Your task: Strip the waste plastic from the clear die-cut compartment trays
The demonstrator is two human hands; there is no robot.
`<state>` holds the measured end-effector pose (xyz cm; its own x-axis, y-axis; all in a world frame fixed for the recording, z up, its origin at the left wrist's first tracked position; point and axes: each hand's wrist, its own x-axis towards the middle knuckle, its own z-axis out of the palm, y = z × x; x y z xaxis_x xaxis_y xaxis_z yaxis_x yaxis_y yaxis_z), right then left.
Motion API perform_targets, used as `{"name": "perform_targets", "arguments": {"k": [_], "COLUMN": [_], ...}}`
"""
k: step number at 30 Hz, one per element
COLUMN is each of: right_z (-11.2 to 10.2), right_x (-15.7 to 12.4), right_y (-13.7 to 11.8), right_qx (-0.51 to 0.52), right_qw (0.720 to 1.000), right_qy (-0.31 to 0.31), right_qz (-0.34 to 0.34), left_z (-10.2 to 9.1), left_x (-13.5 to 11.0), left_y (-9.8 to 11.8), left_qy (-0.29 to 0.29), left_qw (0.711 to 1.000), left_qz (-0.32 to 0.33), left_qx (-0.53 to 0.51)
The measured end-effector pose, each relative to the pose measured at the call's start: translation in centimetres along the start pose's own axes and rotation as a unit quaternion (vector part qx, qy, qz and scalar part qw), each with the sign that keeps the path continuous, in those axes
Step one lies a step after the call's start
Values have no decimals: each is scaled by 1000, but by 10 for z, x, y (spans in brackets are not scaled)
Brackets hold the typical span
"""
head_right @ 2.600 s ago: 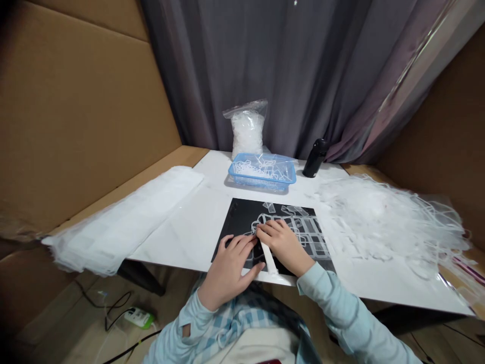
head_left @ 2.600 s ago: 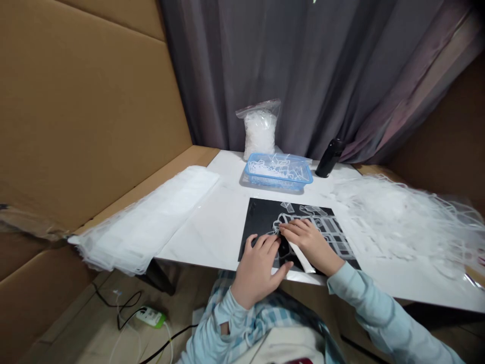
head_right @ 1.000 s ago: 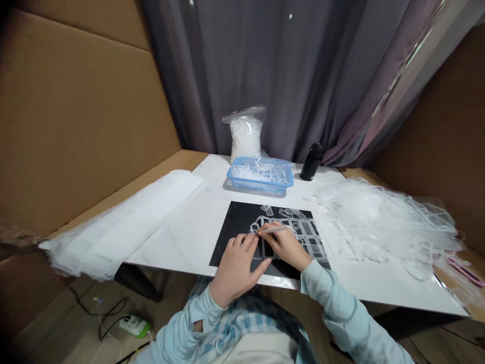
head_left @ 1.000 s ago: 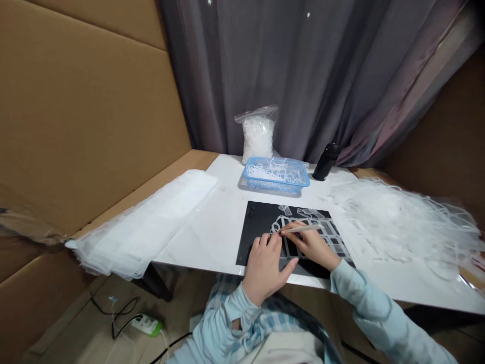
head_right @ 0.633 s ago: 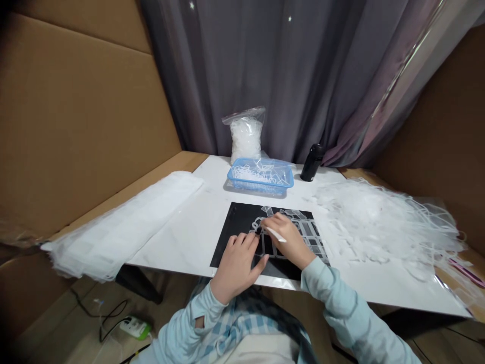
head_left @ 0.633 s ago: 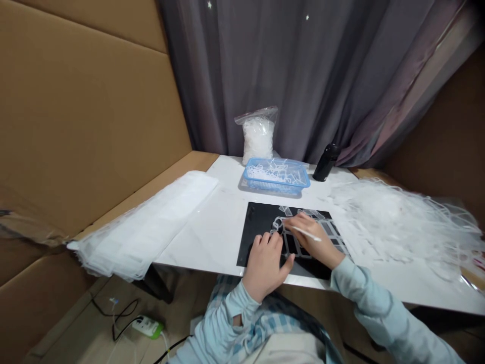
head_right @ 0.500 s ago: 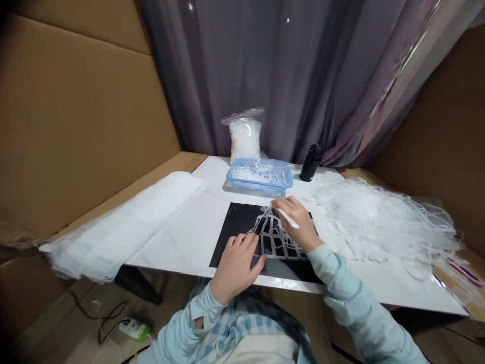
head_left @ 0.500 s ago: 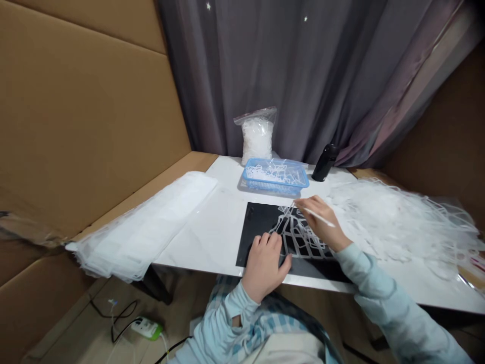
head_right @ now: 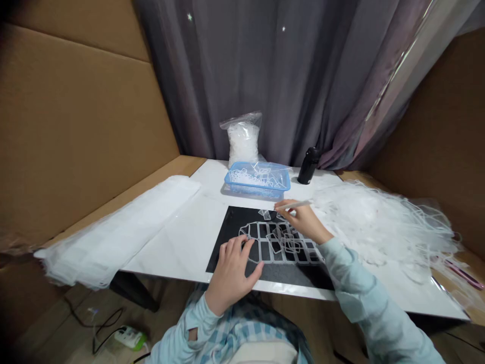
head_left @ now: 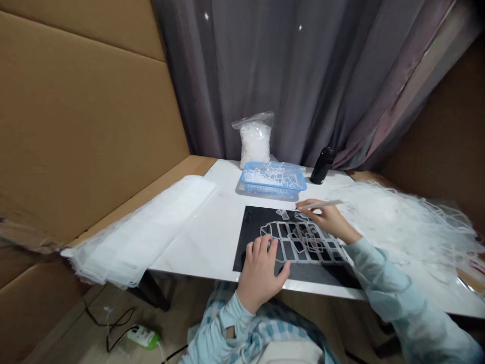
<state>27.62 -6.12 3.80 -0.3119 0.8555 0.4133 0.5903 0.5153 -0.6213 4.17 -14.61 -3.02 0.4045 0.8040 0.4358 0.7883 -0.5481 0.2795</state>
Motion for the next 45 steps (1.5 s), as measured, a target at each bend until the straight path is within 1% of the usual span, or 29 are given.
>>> {"name": "perform_targets", "arguments": {"k": [2,5,8,14,23,30,33,36,38,41,43,45], "right_z": [16,36,48,54,58,63,66,69,69,61,50,35], "right_x": [-10,-24,-31,-34,-39,-43,-47,-50,-50,-45,-40,-35], "right_y": [4,7,9,13,10,-1,-8,-11,-10,-1,9,19], "right_qx": [32,60,75,80,58,2,-71,-161,-201,-234,-237,-229], "right_qw": [999,996,994,994,997,997,991,975,966,961,963,961], "right_qy": [-36,-65,-73,-69,-50,-34,-39,-62,-68,-35,27,118], "right_qz": [11,21,29,28,-17,-75,-104,-137,-146,-141,-124,-97], "left_z": [0,-1,-1,-3,-6,-7,-6,-6,-6,-6,-6,-6], "left_x": [-2,-1,1,3,5,5,6,7,7,7,7,7], "left_y": [-1,-3,-4,-4,-2,-1,-1,-1,-1,-1,-1,-1], "left_qy": [6,-28,-53,-63,-66,-85,-88,-86,-85,-81,-75,-68], "left_qw": [1000,996,994,994,995,993,993,993,993,994,994,995], "left_qz": [25,81,86,67,57,41,34,29,28,31,34,39], "left_qx": [-6,-20,-32,-52,-54,-70,-76,-76,-74,-70,-66,-63]}}
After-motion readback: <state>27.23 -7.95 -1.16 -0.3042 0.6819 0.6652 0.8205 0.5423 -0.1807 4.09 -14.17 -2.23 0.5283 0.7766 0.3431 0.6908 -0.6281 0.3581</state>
